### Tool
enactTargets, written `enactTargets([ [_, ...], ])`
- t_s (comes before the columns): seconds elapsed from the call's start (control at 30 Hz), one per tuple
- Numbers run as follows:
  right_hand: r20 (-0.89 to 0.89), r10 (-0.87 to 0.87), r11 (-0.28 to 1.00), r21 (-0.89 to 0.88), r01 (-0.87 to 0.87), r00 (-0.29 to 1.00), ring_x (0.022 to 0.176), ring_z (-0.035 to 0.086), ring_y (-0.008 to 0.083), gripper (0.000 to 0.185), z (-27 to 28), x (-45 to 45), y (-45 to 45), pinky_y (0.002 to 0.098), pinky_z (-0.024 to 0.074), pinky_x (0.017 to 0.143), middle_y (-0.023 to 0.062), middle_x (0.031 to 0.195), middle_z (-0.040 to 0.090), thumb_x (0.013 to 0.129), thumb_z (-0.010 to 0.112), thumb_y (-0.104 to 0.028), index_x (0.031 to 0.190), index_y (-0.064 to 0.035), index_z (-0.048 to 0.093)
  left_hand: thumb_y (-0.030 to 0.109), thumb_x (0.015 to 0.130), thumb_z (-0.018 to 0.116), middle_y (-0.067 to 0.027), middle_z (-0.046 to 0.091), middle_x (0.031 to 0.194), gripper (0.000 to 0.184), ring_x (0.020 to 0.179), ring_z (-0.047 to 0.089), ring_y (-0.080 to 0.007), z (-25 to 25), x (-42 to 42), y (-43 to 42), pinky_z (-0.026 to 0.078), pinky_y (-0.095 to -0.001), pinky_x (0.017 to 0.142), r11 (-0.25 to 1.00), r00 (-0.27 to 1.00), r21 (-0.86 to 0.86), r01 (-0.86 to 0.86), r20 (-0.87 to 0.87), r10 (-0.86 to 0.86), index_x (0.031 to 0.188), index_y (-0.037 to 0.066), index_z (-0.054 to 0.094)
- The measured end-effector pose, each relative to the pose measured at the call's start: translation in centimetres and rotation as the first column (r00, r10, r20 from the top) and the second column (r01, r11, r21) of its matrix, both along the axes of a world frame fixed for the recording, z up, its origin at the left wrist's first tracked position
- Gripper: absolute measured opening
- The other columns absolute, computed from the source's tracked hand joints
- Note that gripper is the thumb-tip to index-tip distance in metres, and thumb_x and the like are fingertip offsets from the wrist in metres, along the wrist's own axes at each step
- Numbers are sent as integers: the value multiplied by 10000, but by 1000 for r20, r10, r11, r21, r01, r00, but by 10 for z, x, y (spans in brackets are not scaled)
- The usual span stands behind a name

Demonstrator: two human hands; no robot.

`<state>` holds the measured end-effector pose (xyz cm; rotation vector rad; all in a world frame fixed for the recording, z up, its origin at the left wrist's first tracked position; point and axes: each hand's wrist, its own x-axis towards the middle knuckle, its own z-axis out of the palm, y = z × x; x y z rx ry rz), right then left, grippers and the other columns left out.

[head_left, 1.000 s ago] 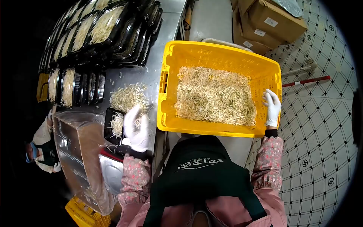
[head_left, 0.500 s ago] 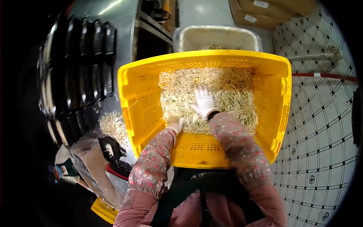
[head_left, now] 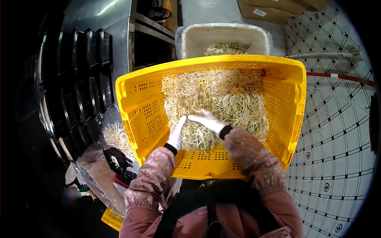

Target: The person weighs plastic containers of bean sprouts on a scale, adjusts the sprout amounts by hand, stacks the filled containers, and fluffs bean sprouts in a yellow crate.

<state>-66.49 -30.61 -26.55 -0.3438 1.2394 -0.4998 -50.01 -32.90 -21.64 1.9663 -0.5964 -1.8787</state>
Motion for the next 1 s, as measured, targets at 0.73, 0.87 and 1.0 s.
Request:
enactTargets([
  [0.73, -90, -268, 940, -245, 239, 959, 1212, 487, 261, 909, -3, -62, -38, 381, 364, 1048, 196, 1357, 461, 743, 778, -331, 1425, 32, 299, 80, 700, 824, -164, 557, 1217, 808, 1045, 572, -212, -39, 67, -60, 474, -320, 914, 972, 998, -233, 28, -43, -40, 1346, -92, 370],
  [0.87, -246, -16, 986, -166, -26, 969, 1226, 477, 319, 897, 23, -68, -80, 380, 386, 1013, 212, 1345, 481, 751, 698, -549, 1400, -18, 380, 136, 762, 791, -140, 494, 1321, 832, 1168, 502, -225, -53, 48, -81, 412, -329, 991, 896, 995, -436, -88, -80, 59, 1404, -52, 297],
  [1.0, -868, 128, 873, -132, -470, 480, 1358, 316, 385, 943, -35, -91, -63, 453, 324, 1075, 212, 1472, 329, 776, 569, -671, 1452, -68, 307, 296, 764, 784, -217, 264, 1497, 1001, 1345, 329, -294, -125, 56, -11, 262, -387, 1105, 922, 927, -369, 121, 374, 28, 1466, -36, 152],
])
